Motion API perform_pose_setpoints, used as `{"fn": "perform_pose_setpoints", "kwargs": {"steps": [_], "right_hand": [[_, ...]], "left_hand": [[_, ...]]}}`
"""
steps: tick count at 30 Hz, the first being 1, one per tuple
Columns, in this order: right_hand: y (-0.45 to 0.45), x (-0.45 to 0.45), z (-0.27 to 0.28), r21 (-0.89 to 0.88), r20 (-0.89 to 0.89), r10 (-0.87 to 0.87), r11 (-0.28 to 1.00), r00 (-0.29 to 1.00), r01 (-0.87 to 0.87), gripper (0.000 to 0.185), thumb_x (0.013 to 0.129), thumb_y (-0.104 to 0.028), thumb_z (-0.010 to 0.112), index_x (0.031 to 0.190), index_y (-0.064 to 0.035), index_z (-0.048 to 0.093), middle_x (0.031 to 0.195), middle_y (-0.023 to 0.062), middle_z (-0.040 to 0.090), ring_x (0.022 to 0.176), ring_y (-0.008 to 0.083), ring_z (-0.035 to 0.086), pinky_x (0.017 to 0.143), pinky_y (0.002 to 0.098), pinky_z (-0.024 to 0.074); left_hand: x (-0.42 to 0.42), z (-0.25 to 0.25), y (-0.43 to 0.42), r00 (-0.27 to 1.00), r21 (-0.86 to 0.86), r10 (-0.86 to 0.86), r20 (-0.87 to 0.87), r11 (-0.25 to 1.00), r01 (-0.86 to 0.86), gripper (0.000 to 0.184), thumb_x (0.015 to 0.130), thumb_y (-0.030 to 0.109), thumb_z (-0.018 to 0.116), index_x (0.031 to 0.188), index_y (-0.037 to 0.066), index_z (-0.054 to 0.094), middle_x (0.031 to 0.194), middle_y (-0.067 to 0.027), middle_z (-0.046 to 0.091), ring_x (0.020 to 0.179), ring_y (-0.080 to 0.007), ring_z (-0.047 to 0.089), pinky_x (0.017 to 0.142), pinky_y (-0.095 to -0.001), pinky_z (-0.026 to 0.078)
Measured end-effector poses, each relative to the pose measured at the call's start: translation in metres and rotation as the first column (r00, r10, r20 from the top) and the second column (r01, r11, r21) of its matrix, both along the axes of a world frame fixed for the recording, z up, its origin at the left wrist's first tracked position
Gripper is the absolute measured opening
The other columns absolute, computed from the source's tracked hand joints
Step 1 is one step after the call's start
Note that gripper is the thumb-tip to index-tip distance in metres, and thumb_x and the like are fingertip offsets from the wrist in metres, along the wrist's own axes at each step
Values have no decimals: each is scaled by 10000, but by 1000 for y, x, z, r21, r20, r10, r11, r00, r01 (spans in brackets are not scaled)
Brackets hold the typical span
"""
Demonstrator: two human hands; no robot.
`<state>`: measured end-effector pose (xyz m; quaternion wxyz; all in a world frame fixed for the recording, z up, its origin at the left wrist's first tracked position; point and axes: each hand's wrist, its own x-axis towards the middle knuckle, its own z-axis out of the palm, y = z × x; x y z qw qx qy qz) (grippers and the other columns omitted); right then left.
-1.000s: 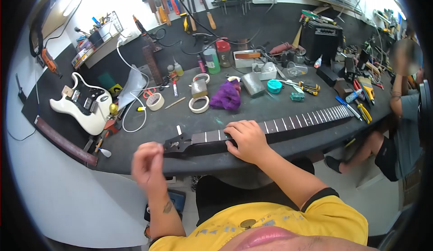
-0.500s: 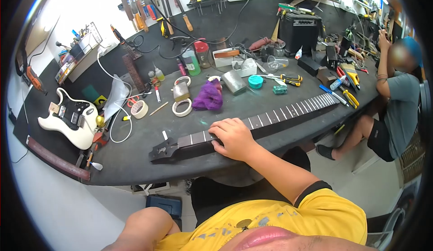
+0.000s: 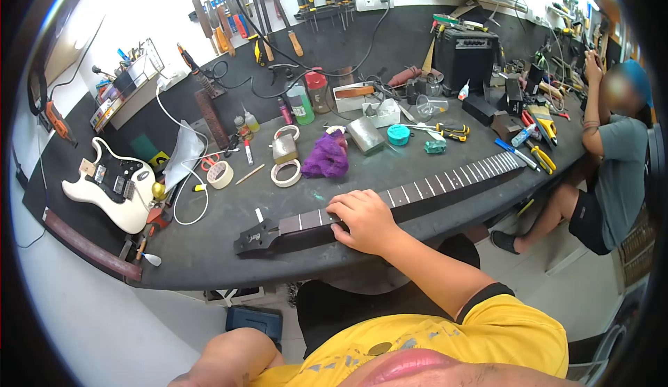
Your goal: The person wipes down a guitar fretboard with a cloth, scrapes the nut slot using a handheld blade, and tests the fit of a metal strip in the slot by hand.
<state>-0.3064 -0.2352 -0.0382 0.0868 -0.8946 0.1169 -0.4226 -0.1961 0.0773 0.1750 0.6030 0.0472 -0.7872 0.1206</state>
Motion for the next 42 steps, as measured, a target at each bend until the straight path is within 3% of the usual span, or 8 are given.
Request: {"fn": "perform_pose_setpoints", "kwargs": {"steps": [14,19,21,23,26,28,37,42], "right_hand": [[1,-1,-1,4,-21,4,1000,1000,-4,345,859,-232,868,1158,-102,755,1228,31,763,1160,260,716,1006,442,534],[3,0,1,-11,-7,-8,1000,1000,8,351,846,-231,871,1153,-108,753,1219,36,760,1150,267,712,996,439,531],[3,1,2,-16,-19,-21,1000,1000,21,357,839,-228,872,1153,-109,752,1211,37,758,1141,268,710,989,437,529],[5,2,2,0,-25,-21,1000,999,21,359,833,-227,871,1151,-110,751,1201,41,756,1130,266,710,981,437,529],[3,2,3,3,-29,-21,1000,999,21,358,827,-229,870,1144,-114,749,1188,45,754,1116,265,711,972,438,530],[1,2,4,3,-34,-15,1000,999,15,354,826,-232,869,1138,-117,747,1183,46,753,1112,264,713,968,438,530],[-3,1,5,-5,-38,-1,1000,999,1,365,817,-234,867,1140,-117,744,1190,46,761,1111,263,727,991,448,539],[0,5,10,-45,-7,-57,997,998,57,478,812,-242,873,1247,-92,741,1193,54,775,1104,262,733,1009,446,530]], "left_hand": [[4,0,2,995,12,-90,31,996,89,165,976,113,726,1133,98,773,1055,22,762,899,-109,678,761,-249,488],[13,19,-16,939,237,-215,269,960,151,210,992,127,769,1200,153,779,1002,21,766,817,-139,667,745,-323,504],[22,23,-10,936,409,-75,343,909,-77,444,944,193,902,1351,116,742,980,-11,782,794,-183,678,793,-303,553],[33,-28,-60,808,52,565,168,813,-579,162,939,75,797,1009,105,653,778,-64,677,618,-196,587,640,-331,392],[39,-29,-130,898,692,431,-89,676,-255,129,831,-80,757,891,24,709,834,-67,760,743,-194,734,712,-326,545],[63,-44,-177,722,619,670,172,497,-608,120,921,21,809,948,1,693,837,-96,742,717,-214,698,692,-353,527],[101,-120,-242,621,607,724,300,358,-710,320,995,124,821,830,-12,584,735,-149,605,659,-344,587,646,-460,460],[129,-113,-254,624,625,716,313,339,-703,269,990,131,837,866,-21,653,726,-124,646,632,-248,585,616,-392,471]]}}
